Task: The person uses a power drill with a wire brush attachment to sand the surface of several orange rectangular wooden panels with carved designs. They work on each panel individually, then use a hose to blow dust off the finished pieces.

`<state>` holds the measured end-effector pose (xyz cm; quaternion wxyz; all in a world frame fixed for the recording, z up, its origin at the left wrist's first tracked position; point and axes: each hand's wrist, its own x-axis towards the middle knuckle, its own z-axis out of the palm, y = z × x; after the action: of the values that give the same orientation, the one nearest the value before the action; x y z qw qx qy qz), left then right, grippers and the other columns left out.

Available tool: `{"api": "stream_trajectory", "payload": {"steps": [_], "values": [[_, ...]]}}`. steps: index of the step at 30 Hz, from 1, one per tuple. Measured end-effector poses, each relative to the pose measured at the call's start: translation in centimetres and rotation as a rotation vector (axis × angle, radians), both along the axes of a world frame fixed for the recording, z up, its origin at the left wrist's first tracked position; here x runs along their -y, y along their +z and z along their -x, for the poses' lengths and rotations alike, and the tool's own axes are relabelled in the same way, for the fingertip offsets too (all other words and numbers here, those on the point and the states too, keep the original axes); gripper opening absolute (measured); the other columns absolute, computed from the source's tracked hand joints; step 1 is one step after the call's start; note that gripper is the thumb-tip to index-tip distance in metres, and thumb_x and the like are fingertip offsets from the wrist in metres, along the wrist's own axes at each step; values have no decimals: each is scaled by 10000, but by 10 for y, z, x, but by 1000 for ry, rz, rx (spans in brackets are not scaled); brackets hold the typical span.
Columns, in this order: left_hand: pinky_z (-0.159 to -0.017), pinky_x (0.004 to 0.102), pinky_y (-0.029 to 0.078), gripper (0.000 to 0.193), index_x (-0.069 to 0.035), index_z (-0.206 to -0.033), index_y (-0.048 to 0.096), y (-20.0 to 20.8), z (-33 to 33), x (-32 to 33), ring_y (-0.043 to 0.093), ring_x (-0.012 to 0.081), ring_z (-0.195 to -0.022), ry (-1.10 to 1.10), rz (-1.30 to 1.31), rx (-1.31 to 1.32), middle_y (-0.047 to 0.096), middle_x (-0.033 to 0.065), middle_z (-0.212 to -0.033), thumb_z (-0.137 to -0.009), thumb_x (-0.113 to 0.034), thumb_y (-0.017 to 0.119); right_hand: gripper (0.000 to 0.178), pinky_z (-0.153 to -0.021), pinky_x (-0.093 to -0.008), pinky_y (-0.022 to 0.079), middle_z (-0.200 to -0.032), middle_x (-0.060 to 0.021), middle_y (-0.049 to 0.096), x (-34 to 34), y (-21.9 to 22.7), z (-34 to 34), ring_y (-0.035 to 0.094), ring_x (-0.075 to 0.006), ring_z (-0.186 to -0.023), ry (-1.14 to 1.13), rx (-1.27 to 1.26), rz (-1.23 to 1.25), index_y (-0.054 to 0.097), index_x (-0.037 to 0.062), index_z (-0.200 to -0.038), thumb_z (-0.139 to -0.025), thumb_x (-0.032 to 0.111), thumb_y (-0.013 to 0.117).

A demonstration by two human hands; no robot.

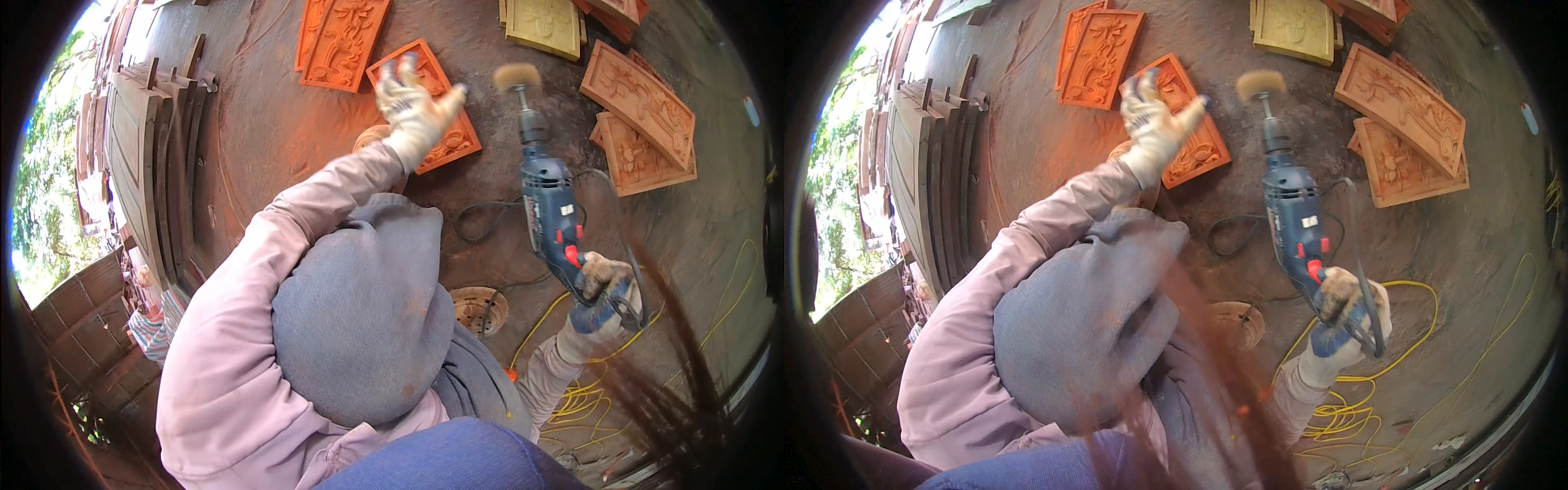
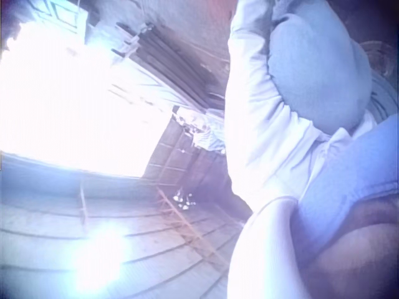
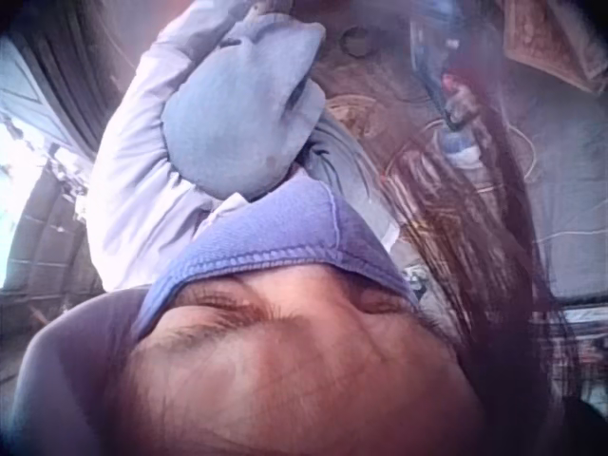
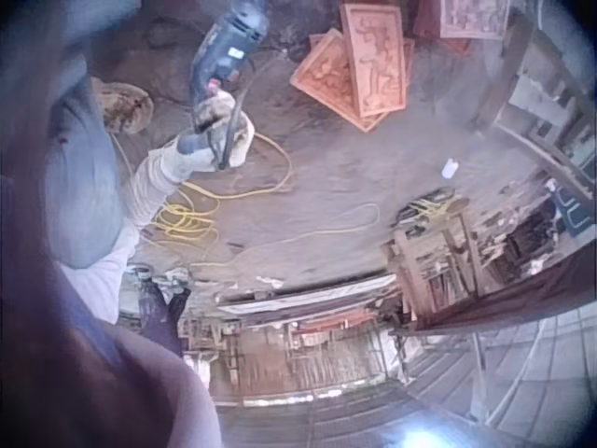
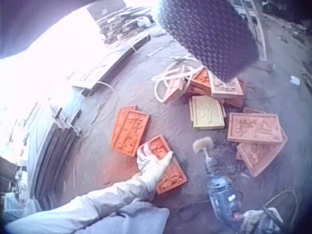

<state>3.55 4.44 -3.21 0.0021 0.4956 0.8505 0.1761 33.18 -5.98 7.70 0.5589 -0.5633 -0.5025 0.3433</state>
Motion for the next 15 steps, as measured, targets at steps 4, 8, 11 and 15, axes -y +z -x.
{"api": "stream_trajectory", "payload": {"steps": [4, 8, 11, 15], "values": [[-1056, 569, 265, 1204, -128, -1492, 59, 24, -2, -27, 247, 465, -1305, 475, 556, 494, 124, 253, -1487, -633, -660, 714, 362, -590, -325, 447, -616, -80, 470, -9, 11, 2, 440, -157, -525, 45, -247, -47, 496, -15, -747, -968, 272, 480], [-1043, 595, 258, 1162, -202, -1499, 98, 10, 0, -35, 230, 480, -1306, 265, 581, 276, 128, 223, -1504, -625, -647, 720, 370, -574, -333, 394, -599, -51, 399, -12, 17, 1, 386, -151, -535, 87, -284, -10, 470, 5, -714, -992, 246, 430], [-1040, 558, 272, 1065, -248, -1464, 229, -12, 11, -35, 266, 454, -1284, -243, 469, -44, 230, 191, -1464, -598, -591, 745, 383, -592, -337, 398, -585, -40, 370, -7, 14, -19, 380, -156, -529, 144, -302, -69, 454, 23, -699, -999, 257, 402], [-1047, 547, 274, 1070, -229, -1442, 280, -16, 44, -41, 274, 411, -1297, -784, 468, -92, 259, 185, -1439, -559, -573, 779, 392, -609, -349, 398, -573, -36, 369, 12, 15, -19, 389, -154, -520, -51, -79, 19, 459, 35, -707, -1000, 286, 389]]}}
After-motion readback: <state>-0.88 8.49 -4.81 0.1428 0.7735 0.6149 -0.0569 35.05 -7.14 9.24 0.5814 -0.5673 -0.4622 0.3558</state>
